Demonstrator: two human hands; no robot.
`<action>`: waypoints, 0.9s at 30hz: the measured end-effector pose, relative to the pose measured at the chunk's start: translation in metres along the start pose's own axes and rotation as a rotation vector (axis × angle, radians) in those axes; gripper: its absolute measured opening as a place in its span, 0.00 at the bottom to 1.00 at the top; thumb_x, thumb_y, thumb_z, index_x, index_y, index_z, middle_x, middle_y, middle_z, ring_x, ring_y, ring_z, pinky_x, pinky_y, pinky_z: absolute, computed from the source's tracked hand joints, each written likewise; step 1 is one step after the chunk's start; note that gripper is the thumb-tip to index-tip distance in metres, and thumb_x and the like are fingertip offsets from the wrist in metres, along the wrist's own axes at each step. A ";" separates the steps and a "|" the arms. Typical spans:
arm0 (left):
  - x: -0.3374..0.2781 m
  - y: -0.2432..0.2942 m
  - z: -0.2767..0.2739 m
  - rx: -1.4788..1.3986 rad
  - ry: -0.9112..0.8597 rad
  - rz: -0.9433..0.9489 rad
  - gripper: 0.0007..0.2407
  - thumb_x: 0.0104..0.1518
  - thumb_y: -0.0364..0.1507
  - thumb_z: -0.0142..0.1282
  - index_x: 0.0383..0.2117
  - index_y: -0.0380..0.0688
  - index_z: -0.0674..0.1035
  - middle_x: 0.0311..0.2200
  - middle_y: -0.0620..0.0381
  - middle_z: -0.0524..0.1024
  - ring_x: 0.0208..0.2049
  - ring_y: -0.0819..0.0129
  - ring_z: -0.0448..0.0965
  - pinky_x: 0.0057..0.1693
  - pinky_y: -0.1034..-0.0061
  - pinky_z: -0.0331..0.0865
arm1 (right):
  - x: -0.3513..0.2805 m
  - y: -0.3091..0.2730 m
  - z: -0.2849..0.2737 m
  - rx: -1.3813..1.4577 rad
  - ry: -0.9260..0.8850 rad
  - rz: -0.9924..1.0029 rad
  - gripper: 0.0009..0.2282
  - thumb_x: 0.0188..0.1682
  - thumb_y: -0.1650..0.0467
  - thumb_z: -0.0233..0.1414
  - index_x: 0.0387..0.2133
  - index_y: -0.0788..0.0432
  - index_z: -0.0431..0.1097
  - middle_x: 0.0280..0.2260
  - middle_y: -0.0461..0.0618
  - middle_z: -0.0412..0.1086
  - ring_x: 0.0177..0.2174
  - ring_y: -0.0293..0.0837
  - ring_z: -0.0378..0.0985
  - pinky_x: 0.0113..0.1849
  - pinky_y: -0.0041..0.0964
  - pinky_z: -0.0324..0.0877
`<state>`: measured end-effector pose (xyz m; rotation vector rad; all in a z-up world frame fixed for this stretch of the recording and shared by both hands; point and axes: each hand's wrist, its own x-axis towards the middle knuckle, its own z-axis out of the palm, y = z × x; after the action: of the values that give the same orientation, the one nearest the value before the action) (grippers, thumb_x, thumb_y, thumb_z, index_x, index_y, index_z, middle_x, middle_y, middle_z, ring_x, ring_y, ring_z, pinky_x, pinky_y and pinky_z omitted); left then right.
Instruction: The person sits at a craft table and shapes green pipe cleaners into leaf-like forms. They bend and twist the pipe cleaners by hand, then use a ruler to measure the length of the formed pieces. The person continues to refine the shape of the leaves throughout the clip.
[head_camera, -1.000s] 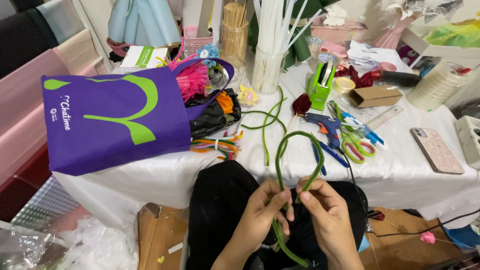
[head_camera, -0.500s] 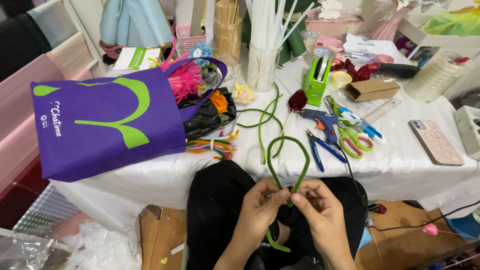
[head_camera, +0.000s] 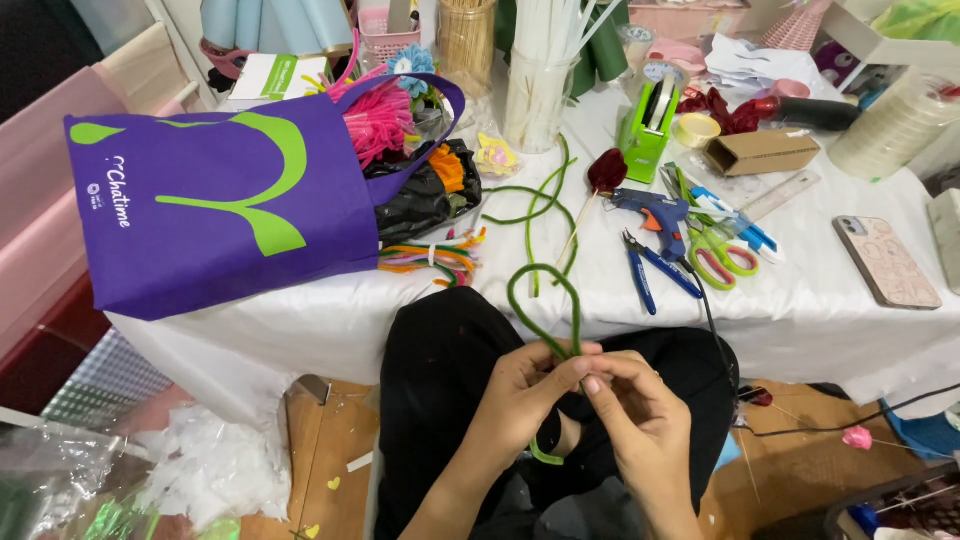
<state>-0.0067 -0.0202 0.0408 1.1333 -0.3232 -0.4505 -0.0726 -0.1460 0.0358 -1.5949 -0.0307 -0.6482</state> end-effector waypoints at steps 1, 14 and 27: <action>0.001 -0.004 0.001 0.000 0.002 0.008 0.14 0.57 0.33 0.61 0.44 0.37 0.85 0.33 0.57 0.83 0.38 0.75 0.81 0.47 0.84 0.74 | 0.000 0.001 -0.003 0.001 -0.005 -0.007 0.06 0.50 0.78 0.54 0.39 0.66 0.76 0.39 0.56 0.75 0.39 0.43 0.78 0.42 0.31 0.77; 0.020 -0.030 0.006 0.085 0.080 0.139 0.10 0.61 0.33 0.58 0.38 0.39 0.85 0.25 0.61 0.77 0.32 0.75 0.79 0.46 0.81 0.74 | -0.003 0.038 -0.029 0.076 0.087 0.251 0.07 0.47 0.76 0.58 0.38 0.66 0.74 0.35 0.56 0.76 0.35 0.46 0.79 0.41 0.37 0.75; 0.002 -0.022 -0.018 -0.033 0.122 0.141 0.10 0.59 0.33 0.62 0.35 0.38 0.85 0.21 0.62 0.76 0.28 0.77 0.77 0.42 0.83 0.70 | -0.003 0.027 -0.001 0.014 0.005 0.107 0.03 0.47 0.77 0.57 0.29 0.67 0.78 0.29 0.57 0.78 0.33 0.46 0.80 0.37 0.38 0.75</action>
<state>-0.0004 -0.0146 0.0134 1.0932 -0.2859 -0.2602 -0.0645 -0.1499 0.0098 -1.5702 0.0539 -0.5676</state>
